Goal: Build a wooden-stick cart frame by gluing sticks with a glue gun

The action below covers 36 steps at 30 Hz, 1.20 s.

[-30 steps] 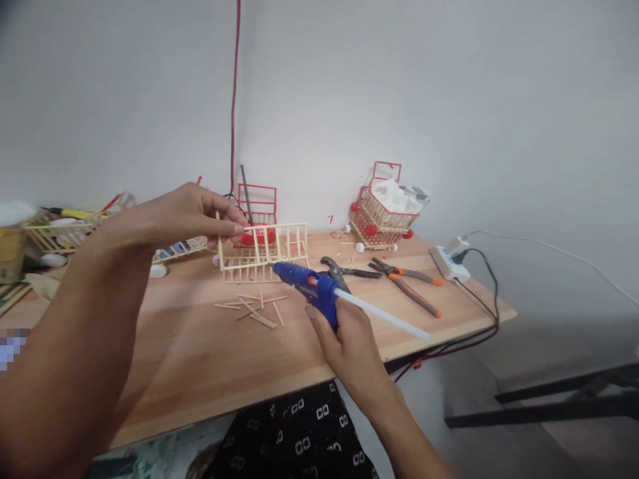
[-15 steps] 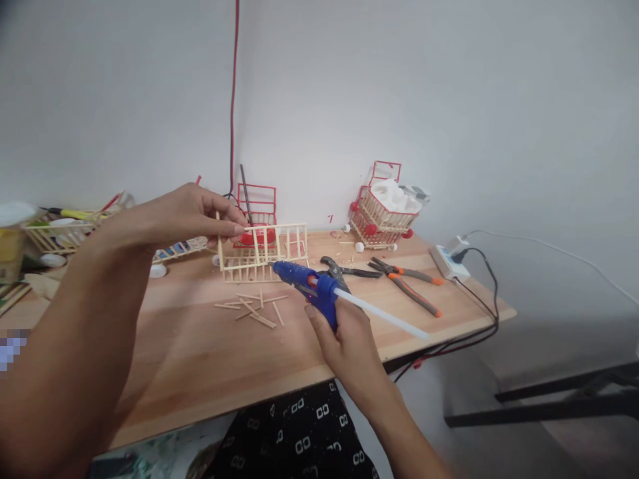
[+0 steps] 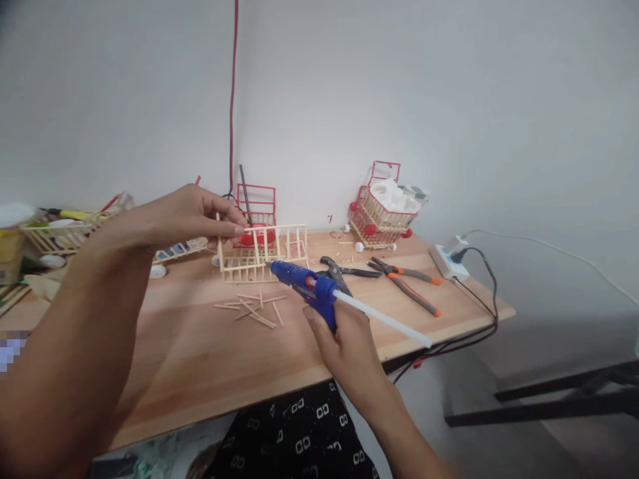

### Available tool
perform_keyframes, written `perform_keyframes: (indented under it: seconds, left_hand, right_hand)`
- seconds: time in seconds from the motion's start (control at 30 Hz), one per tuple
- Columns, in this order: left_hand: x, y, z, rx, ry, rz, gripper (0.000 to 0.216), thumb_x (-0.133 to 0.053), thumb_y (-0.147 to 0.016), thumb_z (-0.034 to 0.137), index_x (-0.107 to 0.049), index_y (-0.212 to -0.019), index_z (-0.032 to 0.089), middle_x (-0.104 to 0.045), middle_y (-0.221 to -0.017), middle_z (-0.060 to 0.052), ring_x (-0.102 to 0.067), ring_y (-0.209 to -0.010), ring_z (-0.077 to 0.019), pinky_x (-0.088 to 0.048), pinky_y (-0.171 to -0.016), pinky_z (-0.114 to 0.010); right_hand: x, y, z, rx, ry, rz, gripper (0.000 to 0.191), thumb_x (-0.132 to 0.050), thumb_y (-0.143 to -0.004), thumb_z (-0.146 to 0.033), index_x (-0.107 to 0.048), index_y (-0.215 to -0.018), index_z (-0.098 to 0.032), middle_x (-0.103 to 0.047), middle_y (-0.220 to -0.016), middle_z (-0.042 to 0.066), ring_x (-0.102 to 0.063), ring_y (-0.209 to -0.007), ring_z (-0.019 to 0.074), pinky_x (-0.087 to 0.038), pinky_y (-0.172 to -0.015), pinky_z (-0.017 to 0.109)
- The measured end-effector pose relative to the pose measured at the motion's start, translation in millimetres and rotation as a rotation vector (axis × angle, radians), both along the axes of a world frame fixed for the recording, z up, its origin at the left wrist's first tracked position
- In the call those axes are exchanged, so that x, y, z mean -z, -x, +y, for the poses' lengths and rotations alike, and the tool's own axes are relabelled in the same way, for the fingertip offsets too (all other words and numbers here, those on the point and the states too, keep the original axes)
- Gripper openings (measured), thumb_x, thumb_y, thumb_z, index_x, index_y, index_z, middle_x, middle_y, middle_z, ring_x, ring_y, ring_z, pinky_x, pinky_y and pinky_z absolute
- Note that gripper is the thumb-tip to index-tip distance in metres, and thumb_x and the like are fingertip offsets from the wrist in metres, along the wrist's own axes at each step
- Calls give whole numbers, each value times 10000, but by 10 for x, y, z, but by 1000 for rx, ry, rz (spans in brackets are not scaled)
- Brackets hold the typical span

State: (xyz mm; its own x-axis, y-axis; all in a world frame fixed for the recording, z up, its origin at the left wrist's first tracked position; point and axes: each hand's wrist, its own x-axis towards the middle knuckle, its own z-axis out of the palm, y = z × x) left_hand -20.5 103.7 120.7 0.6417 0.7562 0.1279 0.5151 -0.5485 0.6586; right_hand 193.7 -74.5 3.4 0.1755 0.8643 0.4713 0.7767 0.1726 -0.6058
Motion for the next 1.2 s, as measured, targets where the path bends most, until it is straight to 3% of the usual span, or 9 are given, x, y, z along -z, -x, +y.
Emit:
perform_keyframes:
  seconds: [0.53, 0.8, 1.03, 1.2]
  left_hand:
    - [2, 18, 13, 17, -7, -6, 156, -668, -663, 249, -746, -782, 183, -704, -671, -16, -615, -589, -123, -458, -533, -201]
    - [-14, -14, -50, -3, 9, 9, 151, -665, -656, 243, -737, -769, 172, -688, -657, -8, -605, -594, -123, -451, -538, -200]
    - [-9, -12, -41, -12, 7, 14, 149, -664, -646, 247, -735, -754, 173, -669, -621, -1, -601, -584, -119, -442, -538, -197]
    - [-13, -8, -38, 0, -1, 8, 165, -668, -645, 265, -741, -765, 178, -681, -636, -8, -606, -588, -125, -454, -541, -204]
  right_hand:
    - [39, -56, -28, 53, 50, -14, 338, -471, -914, -442, -629, -1015, -160, -712, -897, 109, -659, -798, 244, -496, -673, 338]
    - [8, 23, 18, -21, -14, -2, 283, -475, -918, -396, -625, -985, -165, -704, -941, 96, -656, -865, 243, -498, -752, 341]
    - [31, 24, 59, -16, -11, -3, 271, -476, -914, -398, -626, -923, -173, -709, -875, 88, -659, -802, 237, -504, -715, 349]
    - [51, 4, 50, -22, -21, 3, 267, -483, -915, -390, -619, -987, -171, -709, -941, 99, -659, -861, 246, -506, -751, 365]
